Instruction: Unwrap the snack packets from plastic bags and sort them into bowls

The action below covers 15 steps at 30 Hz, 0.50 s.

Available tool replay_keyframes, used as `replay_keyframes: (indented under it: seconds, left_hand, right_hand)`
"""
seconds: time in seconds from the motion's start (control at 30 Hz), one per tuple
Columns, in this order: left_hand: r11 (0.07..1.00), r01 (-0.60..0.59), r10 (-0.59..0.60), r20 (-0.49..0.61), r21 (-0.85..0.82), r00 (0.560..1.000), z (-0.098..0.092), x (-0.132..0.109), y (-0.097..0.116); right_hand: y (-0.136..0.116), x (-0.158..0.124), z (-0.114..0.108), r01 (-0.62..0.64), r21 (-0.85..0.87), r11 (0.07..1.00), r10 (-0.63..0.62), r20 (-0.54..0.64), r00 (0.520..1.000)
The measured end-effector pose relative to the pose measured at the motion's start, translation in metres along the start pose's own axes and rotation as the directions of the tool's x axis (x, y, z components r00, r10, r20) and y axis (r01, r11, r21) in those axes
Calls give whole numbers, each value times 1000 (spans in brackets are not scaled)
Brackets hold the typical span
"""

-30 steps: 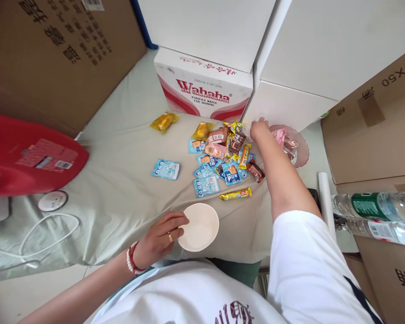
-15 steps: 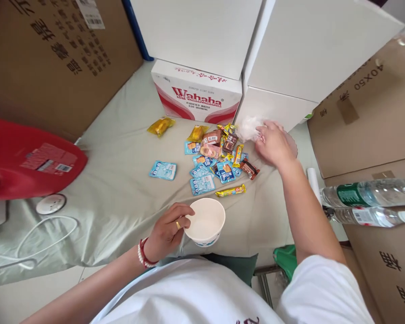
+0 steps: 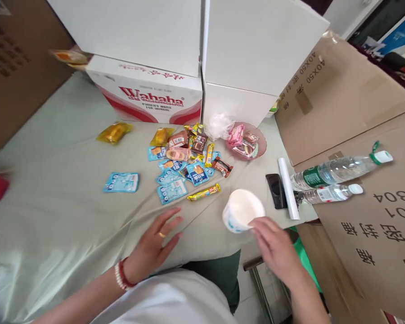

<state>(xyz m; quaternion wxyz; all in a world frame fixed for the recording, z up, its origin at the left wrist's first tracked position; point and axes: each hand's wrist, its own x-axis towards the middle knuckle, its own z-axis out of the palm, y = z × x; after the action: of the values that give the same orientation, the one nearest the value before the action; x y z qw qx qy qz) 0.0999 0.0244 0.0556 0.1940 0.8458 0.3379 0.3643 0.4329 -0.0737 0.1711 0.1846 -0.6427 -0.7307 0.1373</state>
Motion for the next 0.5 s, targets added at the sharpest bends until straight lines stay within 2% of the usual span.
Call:
replay_keyframes:
  seconds: [0.1,0.17,0.23,0.3,0.4,0.47,0.5]
  left_hand:
    - [976,34,-40,22,217,999,-24,-35,-32]
    - [948,48,-66,48,314,997,-43,-64,-52]
    - [925,99,-130,58,367,990,-59,-92,-67]
    - [913,110,-151,75,392,986,-66,-116,-75]
    - [902,121,-169,81,414,982,-65,-138,-79]
    - [891,167,-203,43,421,978,-61,-145,-77]
    - [885,201,-230,18,421,973,-59,-147,-75]
  right_hand:
    - [45,13,-46,-257,-170,951,244,-96,965]
    - [82,47,-70,-370,-309,876,364,-80,928]
    - [118,106,-90,-454,-463,762,477,-74,876]
    - [149,180,-112,-523,-542,657,527,-166,833]
    - [177,292,-144,-567,-461,683,476,-308,824]
    - [183,345,-160,-553,-415,723,417,-377,827]
    - [184,362,-163,-546,-377,749,385,-422,820]
